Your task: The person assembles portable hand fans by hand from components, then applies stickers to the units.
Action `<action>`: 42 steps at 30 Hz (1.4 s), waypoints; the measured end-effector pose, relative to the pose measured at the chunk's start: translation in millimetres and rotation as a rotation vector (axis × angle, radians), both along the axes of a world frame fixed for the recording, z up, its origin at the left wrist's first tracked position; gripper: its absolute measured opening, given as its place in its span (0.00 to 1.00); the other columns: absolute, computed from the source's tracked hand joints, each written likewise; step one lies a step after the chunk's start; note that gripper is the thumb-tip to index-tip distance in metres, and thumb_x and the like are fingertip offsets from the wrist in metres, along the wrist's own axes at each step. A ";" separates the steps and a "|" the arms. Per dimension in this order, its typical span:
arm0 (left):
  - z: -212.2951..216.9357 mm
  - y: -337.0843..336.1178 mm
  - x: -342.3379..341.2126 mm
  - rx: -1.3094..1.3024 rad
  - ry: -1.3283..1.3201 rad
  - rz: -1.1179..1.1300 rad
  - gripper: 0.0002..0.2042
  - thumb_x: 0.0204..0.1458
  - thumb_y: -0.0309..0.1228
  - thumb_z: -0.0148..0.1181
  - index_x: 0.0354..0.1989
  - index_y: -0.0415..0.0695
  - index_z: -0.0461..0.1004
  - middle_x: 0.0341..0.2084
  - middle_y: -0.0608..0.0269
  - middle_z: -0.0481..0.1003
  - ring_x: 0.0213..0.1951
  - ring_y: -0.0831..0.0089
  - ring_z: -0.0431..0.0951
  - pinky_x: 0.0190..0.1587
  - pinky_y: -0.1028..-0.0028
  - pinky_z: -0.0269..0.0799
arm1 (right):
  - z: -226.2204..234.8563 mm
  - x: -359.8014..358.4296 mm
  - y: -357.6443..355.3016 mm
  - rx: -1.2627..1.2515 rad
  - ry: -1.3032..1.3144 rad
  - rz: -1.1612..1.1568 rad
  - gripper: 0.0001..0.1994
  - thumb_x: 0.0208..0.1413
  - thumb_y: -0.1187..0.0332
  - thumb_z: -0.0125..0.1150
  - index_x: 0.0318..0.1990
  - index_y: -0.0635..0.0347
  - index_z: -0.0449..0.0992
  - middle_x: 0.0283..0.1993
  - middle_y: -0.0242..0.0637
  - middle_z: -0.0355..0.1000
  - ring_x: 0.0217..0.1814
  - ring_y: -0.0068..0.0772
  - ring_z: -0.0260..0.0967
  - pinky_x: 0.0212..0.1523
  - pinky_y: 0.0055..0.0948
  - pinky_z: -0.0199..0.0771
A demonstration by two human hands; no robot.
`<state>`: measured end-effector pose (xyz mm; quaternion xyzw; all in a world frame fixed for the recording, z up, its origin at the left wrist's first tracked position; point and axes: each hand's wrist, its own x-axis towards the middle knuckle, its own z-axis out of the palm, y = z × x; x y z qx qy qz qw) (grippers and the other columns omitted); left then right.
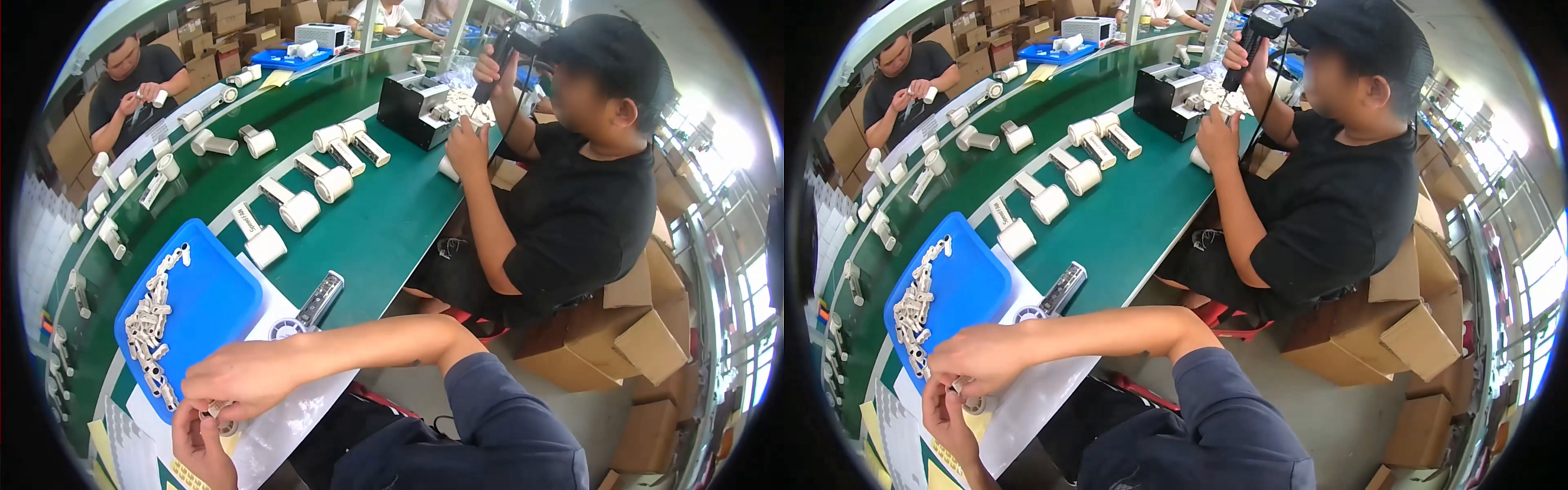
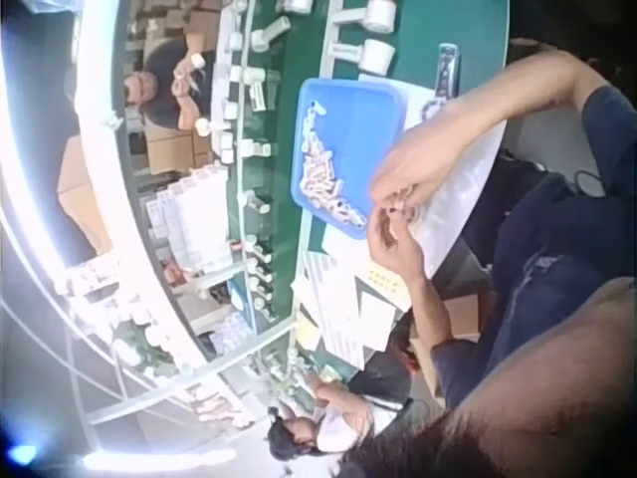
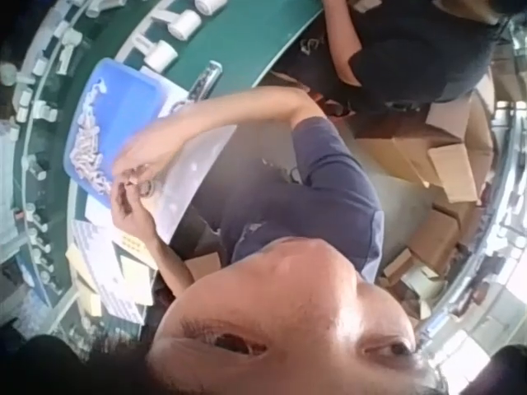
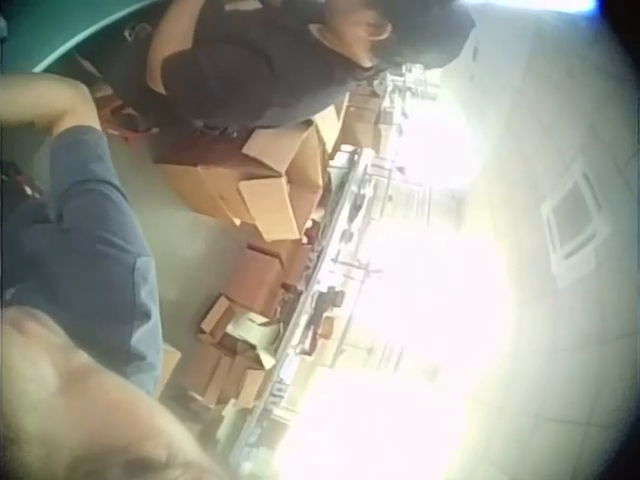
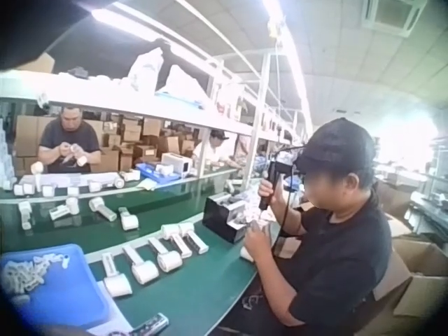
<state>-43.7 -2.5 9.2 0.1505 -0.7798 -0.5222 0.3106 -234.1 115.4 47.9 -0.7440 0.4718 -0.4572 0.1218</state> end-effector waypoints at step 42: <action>3.5 -2.6 13.7 -0.066 0.022 -0.016 0.09 0.54 0.20 0.56 0.44 0.34 0.73 0.38 0.61 0.73 0.37 0.76 0.73 0.41 0.78 0.68 | -15.8 12.1 31.7 0.069 -0.322 -0.111 0.11 0.50 0.74 0.65 0.41 0.62 0.73 0.34 0.39 0.70 0.33 0.37 0.70 0.32 0.33 0.70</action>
